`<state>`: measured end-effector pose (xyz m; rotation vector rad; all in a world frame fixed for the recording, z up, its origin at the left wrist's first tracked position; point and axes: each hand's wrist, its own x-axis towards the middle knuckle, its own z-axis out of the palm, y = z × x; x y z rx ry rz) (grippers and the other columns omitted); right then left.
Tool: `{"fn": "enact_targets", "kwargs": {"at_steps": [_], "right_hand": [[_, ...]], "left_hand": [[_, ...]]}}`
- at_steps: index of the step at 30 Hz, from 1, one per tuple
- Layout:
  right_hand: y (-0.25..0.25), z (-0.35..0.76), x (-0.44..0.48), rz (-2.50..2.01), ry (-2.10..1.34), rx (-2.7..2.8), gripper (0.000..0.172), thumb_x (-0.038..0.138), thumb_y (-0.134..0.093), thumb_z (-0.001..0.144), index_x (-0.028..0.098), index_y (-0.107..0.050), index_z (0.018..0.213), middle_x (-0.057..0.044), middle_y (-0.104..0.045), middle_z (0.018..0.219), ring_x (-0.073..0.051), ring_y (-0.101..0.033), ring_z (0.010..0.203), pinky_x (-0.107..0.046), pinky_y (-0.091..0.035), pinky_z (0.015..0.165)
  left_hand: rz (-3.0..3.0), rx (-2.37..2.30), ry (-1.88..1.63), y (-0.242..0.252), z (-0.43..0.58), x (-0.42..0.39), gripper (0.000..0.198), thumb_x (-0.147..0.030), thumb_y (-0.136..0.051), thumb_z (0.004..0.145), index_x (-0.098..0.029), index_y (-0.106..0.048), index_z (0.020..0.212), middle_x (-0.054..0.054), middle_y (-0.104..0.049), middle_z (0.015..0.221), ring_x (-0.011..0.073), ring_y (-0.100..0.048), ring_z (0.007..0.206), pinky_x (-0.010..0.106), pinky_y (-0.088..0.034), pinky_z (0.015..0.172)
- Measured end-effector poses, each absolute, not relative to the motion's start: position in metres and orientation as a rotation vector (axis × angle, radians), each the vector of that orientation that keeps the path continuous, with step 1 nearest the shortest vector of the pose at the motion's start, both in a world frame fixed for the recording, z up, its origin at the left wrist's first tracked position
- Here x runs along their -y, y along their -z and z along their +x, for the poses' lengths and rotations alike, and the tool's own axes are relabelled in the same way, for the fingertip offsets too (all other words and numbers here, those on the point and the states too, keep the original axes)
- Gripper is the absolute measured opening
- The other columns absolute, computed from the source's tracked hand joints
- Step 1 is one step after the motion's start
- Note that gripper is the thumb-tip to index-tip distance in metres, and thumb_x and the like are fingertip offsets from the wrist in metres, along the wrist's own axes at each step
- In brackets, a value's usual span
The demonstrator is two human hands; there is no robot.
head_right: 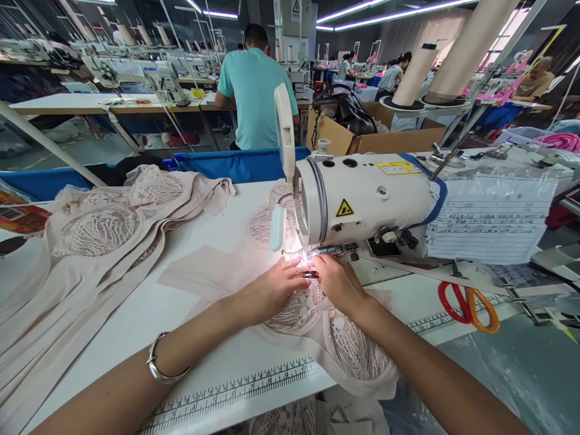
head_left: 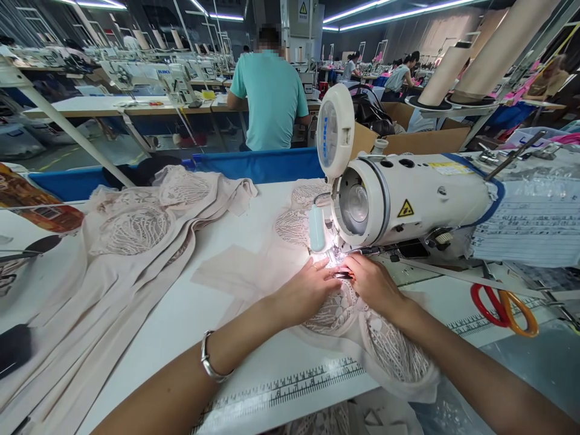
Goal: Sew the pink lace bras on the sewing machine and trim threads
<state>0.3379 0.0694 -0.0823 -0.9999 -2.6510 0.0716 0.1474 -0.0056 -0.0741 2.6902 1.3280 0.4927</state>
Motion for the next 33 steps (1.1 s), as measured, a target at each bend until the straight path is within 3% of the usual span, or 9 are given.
{"fn": "enact_targets", "kwargs": {"at_steps": [3, 6, 9, 11, 16, 19, 22, 26, 33], "right_hand": [[0.075, 0.340, -0.067, -1.043, -0.050, 2.634, 0.027, 0.002, -0.046, 0.084, 0.021, -0.065, 0.084, -0.003, -0.068, 0.084, -0.017, -0.062, 0.076, -0.026, -0.043, 0.065], [0.070, 0.353, -0.050, -1.134, 0.013, 2.564, 0.025, 0.005, -0.049, 0.086, 0.023, -0.066, 0.091, -0.002, -0.068, 0.093, -0.018, -0.063, 0.083, -0.026, -0.040, 0.061], [0.074, 0.371, -0.024, -1.201, 0.016, 2.544, 0.011, 0.024, -0.051, 0.094, 0.022, -0.061, 0.092, -0.003, -0.062, 0.092, -0.016, -0.062, 0.074, -0.025, -0.037, 0.053], [0.082, 0.379, -0.010, -1.217, 0.019, 2.533, 0.017, 0.031, -0.048, 0.097, 0.021, -0.059, 0.089, -0.003, -0.060, 0.091, -0.014, -0.060, 0.066, -0.025, -0.036, 0.049], [0.092, 0.386, -0.010, -0.969, 0.048, 2.536, 0.031, 0.020, -0.044, 0.097, 0.020, -0.054, 0.068, -0.001, -0.060, 0.073, -0.012, -0.056, 0.060, -0.024, -0.035, 0.055], [0.091, 0.388, -0.031, -0.868, 0.110, 2.529, 0.030, 0.021, -0.048, 0.095, 0.021, -0.052, 0.065, 0.000, -0.058, 0.059, -0.014, -0.054, 0.055, -0.026, -0.034, 0.056], [0.086, 0.389, -0.052, -0.960, -0.011, 2.585, 0.014, 0.015, -0.051, 0.085, 0.019, -0.063, 0.089, 0.001, -0.068, 0.064, -0.016, -0.060, 0.057, -0.026, -0.034, 0.054], [0.077, 0.382, -0.065, -1.070, -0.231, 2.825, 0.070, 0.007, -0.050, 0.070, 0.031, -0.055, 0.136, 0.004, -0.078, 0.086, -0.017, -0.069, 0.072, -0.025, -0.038, 0.060], [0.065, 0.366, -0.066, -1.236, -0.135, 2.961, 0.071, 0.010, -0.050, 0.072, 0.031, -0.055, 0.139, 0.000, -0.079, 0.086, -0.021, -0.069, 0.075, -0.028, -0.034, 0.061]], "left_hand": [[2.693, -1.373, -0.499, 0.071, 0.148, 0.007, 0.017, -0.018, -0.049, 0.094, -0.016, -0.066, 0.090, 0.010, -0.066, 0.108, 0.0264, -0.057, 0.103, 0.043, -0.046, 0.089], [2.782, -1.459, -0.464, 0.074, 0.154, 0.011, 0.024, -0.035, -0.053, 0.095, -0.014, -0.063, 0.093, 0.015, -0.064, 0.108, 0.0325, -0.054, 0.111, 0.047, -0.045, 0.092], [2.898, -1.395, -0.371, 0.080, 0.160, 0.016, 0.020, -0.024, -0.046, 0.099, -0.012, -0.062, 0.101, 0.014, -0.063, 0.109, 0.0278, -0.058, 0.105, 0.041, -0.047, 0.086], [2.936, -1.300, -0.337, 0.081, 0.162, 0.018, 0.022, -0.018, -0.041, 0.101, -0.012, -0.061, 0.108, 0.012, -0.064, 0.112, 0.0240, -0.060, 0.100, 0.037, -0.047, 0.082], [2.888, -1.322, -0.404, 0.082, 0.158, 0.017, 0.040, -0.041, -0.058, 0.095, -0.008, -0.059, 0.119, 0.016, -0.063, 0.124, 0.0307, -0.057, 0.112, 0.042, -0.048, 0.089], [2.903, -1.305, -0.459, 0.085, 0.156, 0.013, 0.023, -0.028, -0.051, 0.099, -0.011, -0.064, 0.108, 0.014, -0.067, 0.119, 0.0282, -0.059, 0.115, 0.042, -0.046, 0.097], [2.892, -1.255, -0.524, 0.087, 0.154, 0.010, 0.027, -0.018, -0.039, 0.103, -0.011, -0.065, 0.108, 0.012, -0.070, 0.116, 0.0230, -0.064, 0.108, 0.040, -0.046, 0.100], [2.819, -1.199, -0.600, 0.083, 0.151, 0.010, 0.033, -0.035, -0.042, 0.103, -0.013, -0.065, 0.114, 0.011, -0.072, 0.114, 0.0239, -0.066, 0.105, 0.041, -0.046, 0.101], [2.830, -1.235, -0.596, 0.079, 0.153, 0.009, 0.036, -0.035, -0.041, 0.103, -0.012, -0.069, 0.104, 0.012, -0.071, 0.114, 0.0259, -0.061, 0.110, 0.042, -0.043, 0.101]]}}
